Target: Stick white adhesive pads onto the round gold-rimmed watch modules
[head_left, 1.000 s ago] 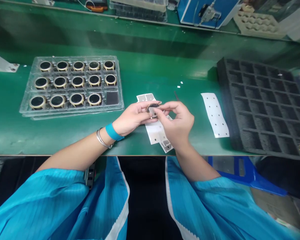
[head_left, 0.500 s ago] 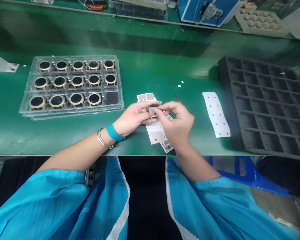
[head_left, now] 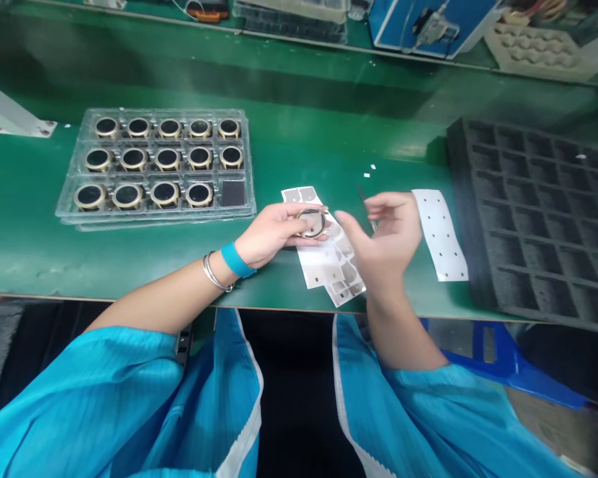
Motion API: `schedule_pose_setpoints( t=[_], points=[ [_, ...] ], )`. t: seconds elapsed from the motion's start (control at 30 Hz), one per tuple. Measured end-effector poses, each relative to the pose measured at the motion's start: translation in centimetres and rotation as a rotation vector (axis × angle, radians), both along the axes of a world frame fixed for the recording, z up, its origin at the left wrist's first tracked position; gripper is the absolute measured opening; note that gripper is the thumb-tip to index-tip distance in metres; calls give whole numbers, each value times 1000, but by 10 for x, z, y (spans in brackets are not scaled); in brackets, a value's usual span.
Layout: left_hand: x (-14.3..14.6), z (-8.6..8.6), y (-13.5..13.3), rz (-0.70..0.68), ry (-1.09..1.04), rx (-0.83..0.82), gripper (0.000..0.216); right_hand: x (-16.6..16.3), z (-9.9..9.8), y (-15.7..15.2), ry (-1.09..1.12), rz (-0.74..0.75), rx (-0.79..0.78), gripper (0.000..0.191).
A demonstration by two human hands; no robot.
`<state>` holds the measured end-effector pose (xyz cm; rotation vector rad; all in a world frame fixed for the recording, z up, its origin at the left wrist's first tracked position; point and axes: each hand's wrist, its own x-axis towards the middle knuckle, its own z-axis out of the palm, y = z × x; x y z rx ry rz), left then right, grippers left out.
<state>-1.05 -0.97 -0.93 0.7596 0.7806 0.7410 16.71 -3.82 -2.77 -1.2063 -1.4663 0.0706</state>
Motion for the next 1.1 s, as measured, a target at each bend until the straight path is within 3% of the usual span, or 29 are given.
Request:
schedule_pose_setpoints(
  t=[0.2, 0.37, 0.57, 0.67, 0.73, 0.8, 0.87, 0.93, 1.0, 1.1],
  points=[
    [-2, -2, 4, -16, 18, 3, 11, 2, 9, -2, 24, 106, -15, 22],
    [-3, -5, 5, 21, 44, 40, 9, -17, 10, -4, -205, 236, -172, 28],
    [1, -9, 2, 72, 147, 131, 12, -30, 10, 8, -442, 214, -280, 45],
    [0, -6, 1, 39, 191, 219, 14, -19, 14, 17, -413, 352, -299, 54],
    [-9, 2, 5, 50, 239, 356, 17, -6, 17, 21, -277, 453, -288, 63],
    [-26, 13, 13, 154, 396, 554, 21, 8, 16, 21, -115, 482, -288, 66],
    [-48, 21, 26, 307, 664, 721, 23, 22, 11, 17, -22, 435, -311, 53],
    [-68, 23, 39, 400, 934, 775, 25, 33, 4, 11, -2, 375, -348, 36],
    [-79, 20, 49, 359, 1126, 738, 31, 39, -2, 4, 10, 339, -372, 25],
    [-82, 19, 50, 205, 1351, 758, 21, 44, -4, -3, 38, 304, -347, 19]
  ],
)
